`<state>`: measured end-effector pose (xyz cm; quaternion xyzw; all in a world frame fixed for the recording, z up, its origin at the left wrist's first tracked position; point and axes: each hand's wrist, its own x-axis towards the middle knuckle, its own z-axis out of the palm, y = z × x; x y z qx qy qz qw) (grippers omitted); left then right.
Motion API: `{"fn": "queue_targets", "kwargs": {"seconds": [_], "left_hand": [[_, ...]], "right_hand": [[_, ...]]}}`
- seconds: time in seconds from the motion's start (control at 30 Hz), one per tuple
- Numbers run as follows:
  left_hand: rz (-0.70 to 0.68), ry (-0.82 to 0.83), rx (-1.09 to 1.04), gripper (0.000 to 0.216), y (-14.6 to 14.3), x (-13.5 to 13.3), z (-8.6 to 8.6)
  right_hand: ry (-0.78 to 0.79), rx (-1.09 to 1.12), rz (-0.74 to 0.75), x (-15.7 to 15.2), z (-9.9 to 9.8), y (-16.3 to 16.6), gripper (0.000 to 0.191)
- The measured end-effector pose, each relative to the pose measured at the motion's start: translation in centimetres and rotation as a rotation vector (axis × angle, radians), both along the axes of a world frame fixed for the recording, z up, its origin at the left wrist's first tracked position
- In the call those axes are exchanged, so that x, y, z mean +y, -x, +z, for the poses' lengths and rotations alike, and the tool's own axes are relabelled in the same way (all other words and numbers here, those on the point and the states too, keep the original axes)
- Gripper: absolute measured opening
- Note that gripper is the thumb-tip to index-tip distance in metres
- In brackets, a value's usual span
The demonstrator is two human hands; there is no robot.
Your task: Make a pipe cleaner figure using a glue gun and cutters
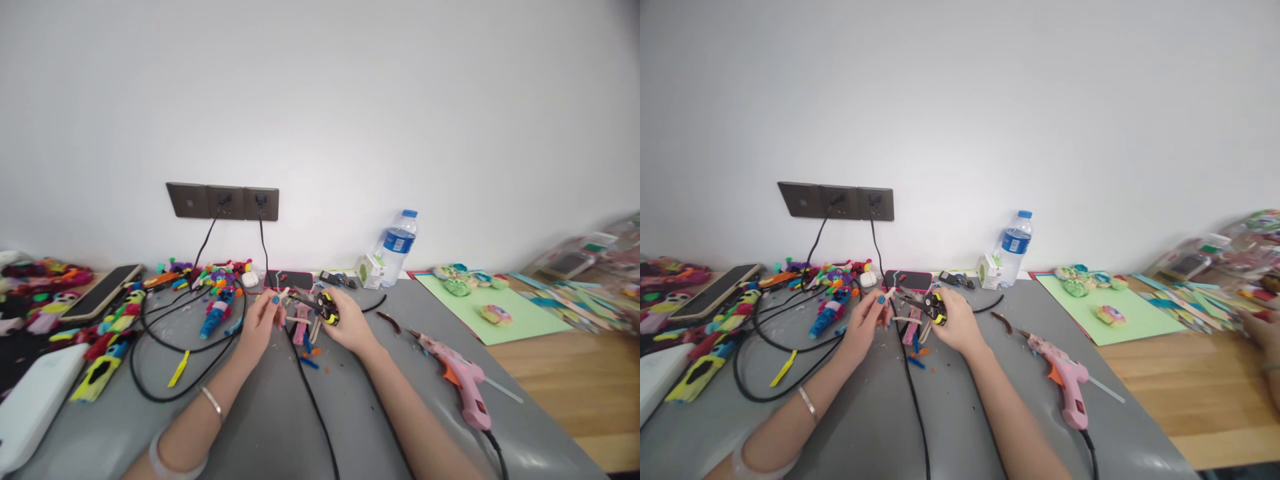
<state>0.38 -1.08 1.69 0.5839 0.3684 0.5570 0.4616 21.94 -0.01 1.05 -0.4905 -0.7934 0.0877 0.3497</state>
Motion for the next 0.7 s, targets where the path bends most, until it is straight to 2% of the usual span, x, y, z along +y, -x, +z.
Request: {"fn": "queue_targets", "kwargs": {"seconds": [0.1,0.2,0.33,0.47,0.7], "left_hand": [[0.087,0.011,-0.068,0.034,0.6,0.5,-0.1],[0.146,0.003,-0.051,0.033,0.9,0.7,-0.3],[0.194,0.063,0.002,0.034,0.8,0.7,-0.6],[0.189,0.14,-0.004,0.038,0.6,0.9,-0.8],[0.146,0.129,-0.011,0.032,0.5,0.8,-0.8]], "right_hand": [[-0.023,0.132,-0.05,0.2,-0.3,-0.3,0.032],[-0.092,0.185,-0.176,0.5,-0.6,-0.5,0.035],[-0.16,0.106,-0.343,1.0,-1.1,-0.7,0.041],[-0.144,0.013,-0.48,1.8,-2.1,-1.1,0.05],[-0.082,-0.056,-0.512,2.4,-3.8,-1.5,0.057]]}}
